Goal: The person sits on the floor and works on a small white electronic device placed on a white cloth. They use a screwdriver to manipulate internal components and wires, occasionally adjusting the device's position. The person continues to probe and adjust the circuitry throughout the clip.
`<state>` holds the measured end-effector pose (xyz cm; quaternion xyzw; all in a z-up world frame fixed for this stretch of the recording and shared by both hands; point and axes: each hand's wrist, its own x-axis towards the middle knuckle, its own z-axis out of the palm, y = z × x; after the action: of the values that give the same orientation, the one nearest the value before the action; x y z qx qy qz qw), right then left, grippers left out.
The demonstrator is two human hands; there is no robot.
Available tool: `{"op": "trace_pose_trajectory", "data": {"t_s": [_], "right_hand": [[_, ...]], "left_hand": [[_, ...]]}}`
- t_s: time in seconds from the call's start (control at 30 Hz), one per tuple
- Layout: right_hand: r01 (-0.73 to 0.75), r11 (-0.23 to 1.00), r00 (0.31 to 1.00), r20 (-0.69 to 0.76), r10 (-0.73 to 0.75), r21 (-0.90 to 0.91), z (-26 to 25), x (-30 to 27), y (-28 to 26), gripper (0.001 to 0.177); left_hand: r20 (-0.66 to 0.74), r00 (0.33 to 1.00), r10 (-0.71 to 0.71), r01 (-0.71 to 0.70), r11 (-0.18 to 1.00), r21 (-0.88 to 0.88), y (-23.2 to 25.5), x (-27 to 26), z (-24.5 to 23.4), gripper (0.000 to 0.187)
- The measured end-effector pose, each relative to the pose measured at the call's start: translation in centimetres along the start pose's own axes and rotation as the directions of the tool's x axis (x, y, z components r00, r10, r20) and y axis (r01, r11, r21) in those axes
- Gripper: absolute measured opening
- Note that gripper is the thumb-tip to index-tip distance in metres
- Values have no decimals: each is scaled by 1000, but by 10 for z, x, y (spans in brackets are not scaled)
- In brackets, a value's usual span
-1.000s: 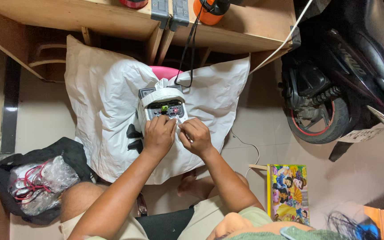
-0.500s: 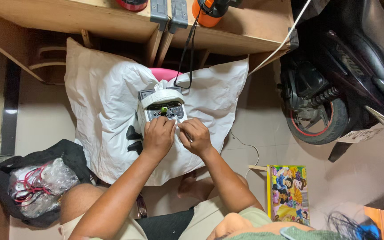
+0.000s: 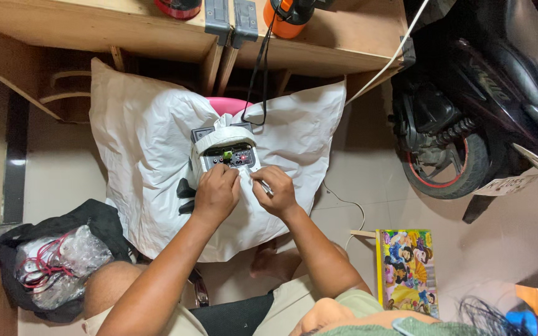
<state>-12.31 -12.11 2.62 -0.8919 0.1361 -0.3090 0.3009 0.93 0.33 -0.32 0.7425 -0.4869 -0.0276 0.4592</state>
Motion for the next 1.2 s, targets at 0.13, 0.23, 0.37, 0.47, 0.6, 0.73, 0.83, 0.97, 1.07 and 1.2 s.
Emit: {"op": "trace_pose_trajectory", "data": {"t_s": [0.13,0.23,0.37,0.47,0.6,0.73,0.83,0.97,1.07,1.2], "right_hand": [[-25,999,999,-39,26,34,2,-3,4,13],[-83,990,996,-26,87,118,6,-4,5,13],[-114,986,993,-26,118,123,12,-4,6,15],[-139,981,990,-7,141,138,11,-4,8,14],[-137,981,991,15,136,140,8,-4,10,12],[-126,985,991,-30,130,115,8,-4,10,12],[-94,986,995,-12,97,137,7,-3,9,13],[-90,988,996,4,91,122,4,0,7,12],[-90,991,996,-17,92,102,4,0,4,12],[-93,990,995,-12,95,102,5,-1,3,12]], "left_hand": [[-1,999,-33,33,999,-22,-2,1,-1,10],[-27,998,-54,52,997,-65,-2,3,-1,10],[-21,998,-61,60,997,-45,-2,4,-2,10],[10,999,-52,52,999,-3,-1,3,-1,19],[39,998,-39,37,998,54,0,4,0,30],[59,998,-30,25,997,74,0,4,0,33],[68,997,-45,42,998,51,0,3,0,27],[52,998,-25,23,999,35,-1,1,0,22],[49,998,-26,24,999,31,-2,0,1,23],[37,999,-12,9,997,71,-1,1,2,19]]}}
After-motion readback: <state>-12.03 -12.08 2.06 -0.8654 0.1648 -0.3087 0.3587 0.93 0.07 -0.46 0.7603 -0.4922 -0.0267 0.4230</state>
